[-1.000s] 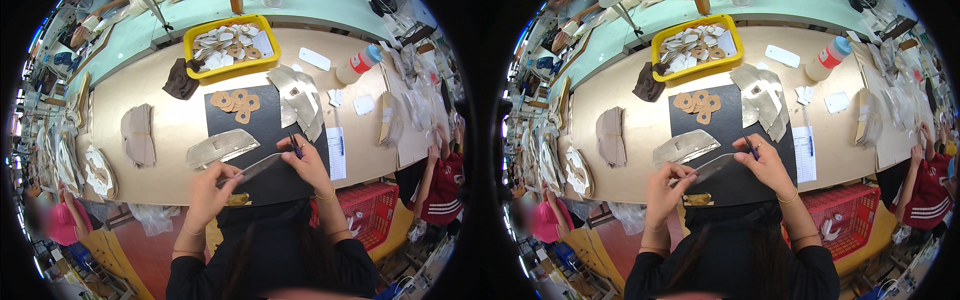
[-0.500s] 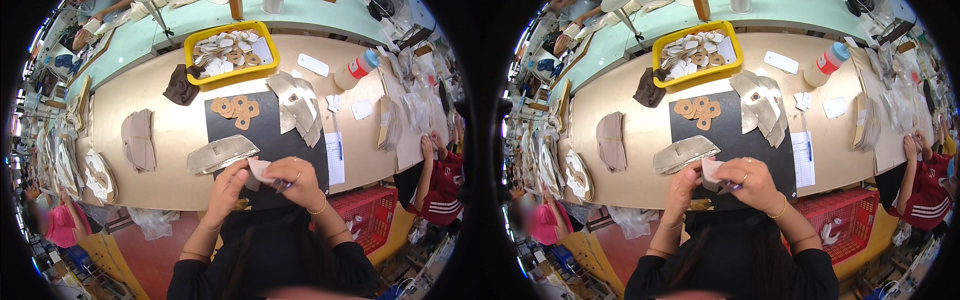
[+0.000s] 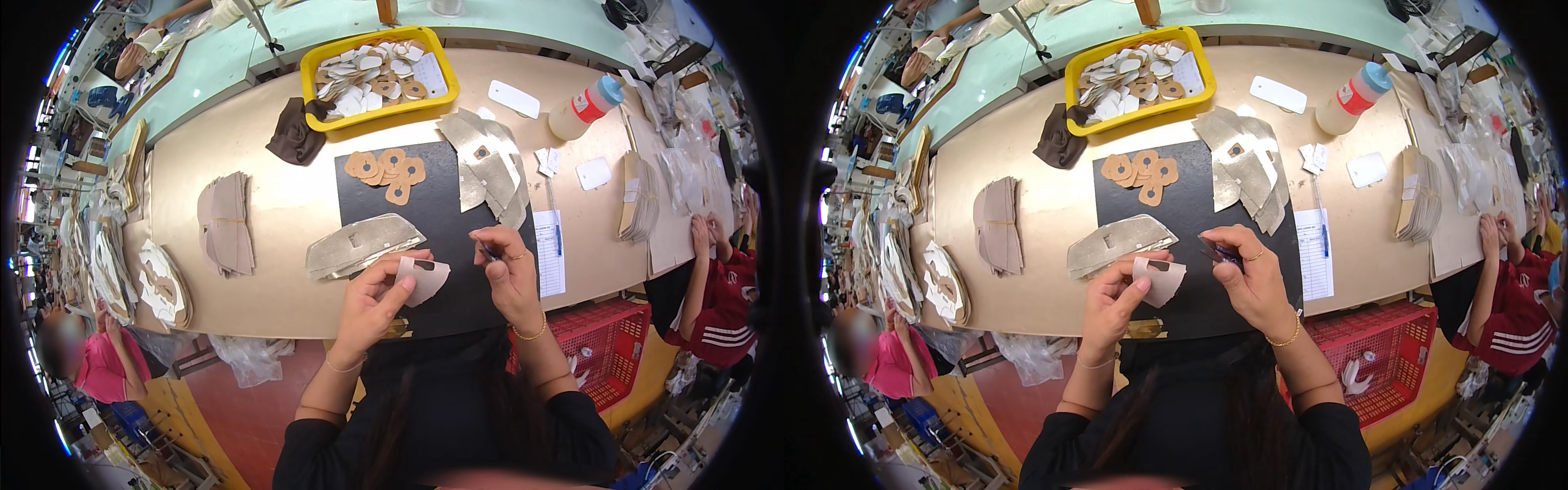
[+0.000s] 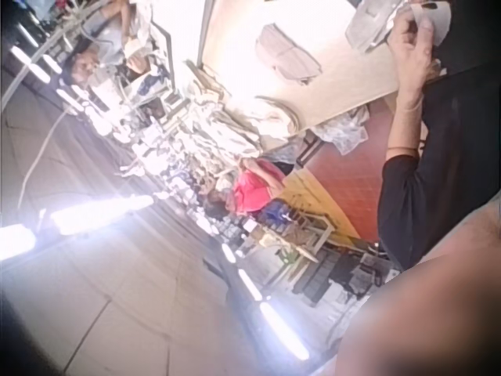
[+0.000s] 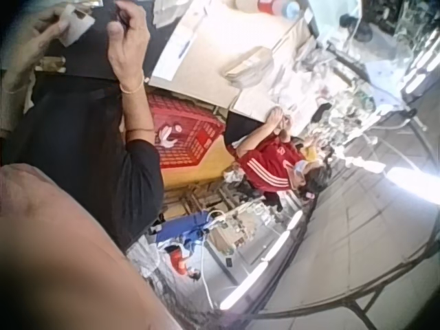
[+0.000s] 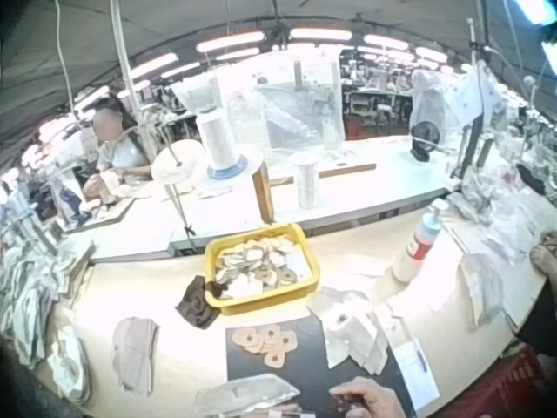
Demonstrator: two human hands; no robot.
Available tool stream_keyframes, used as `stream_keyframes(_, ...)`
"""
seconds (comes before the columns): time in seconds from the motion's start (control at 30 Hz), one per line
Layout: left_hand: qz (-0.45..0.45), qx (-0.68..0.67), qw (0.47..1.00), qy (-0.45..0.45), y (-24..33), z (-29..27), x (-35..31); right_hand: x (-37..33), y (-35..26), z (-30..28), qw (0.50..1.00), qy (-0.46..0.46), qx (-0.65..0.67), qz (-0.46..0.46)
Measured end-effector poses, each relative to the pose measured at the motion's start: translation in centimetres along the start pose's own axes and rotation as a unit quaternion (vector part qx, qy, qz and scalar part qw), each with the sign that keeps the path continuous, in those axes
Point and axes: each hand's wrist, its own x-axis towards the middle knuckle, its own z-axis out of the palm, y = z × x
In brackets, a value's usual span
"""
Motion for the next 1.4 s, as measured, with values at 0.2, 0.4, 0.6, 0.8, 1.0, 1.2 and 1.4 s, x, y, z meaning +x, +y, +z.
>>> stream_keyframes(0.2, 0.018, -0.008, 1.0, -0.001, 0.0, 0.1, 0.0, 0.5, -0.4, 0.0, 0.998, -0.023, -0.035, 0.036)
stream_keyframes(0.4, -0.004, -0.029, 0.999, -0.029, -0.5, -0.9, -0.3, 3.7, 1.3, 0.5, 0.972, -0.053, -0.16, 0.163)
stream_keyframes(0.6, 0.002, -0.092, 0.996, 0.016, -0.9, -1.2, -0.4, 10.2, 5.4, 3.4, 0.95, -0.065, -0.305, -0.006)
stream_keyframes(0.8, -0.068, -0.037, 0.995, 0.062, 0.4, -0.8, -1.4, 11.4, 5.6, 5.7, 0.91, -0.114, -0.396, 0.044)
stream_keyframes(1.0, -0.023, -0.019, 0.998, 0.063, 0.5, -1.0, -0.9, 11.0, 5.1, 4.9, 0.949, -0.108, -0.292, 0.047)
stream_keyframes(1.2, -0.021, -0.034, 0.998, 0.045, 0.5, -1.0, -0.8, 6.6, 4.7, 1.9, 0.961, -0.07, -0.269, 0.0)
stream_keyframes(1.4, -0.036, -0.039, 0.998, 0.03, 0.4, -0.8, -0.5, 1.9, 4.1, -0.1, 0.922, -0.042, -0.384, 0.041)
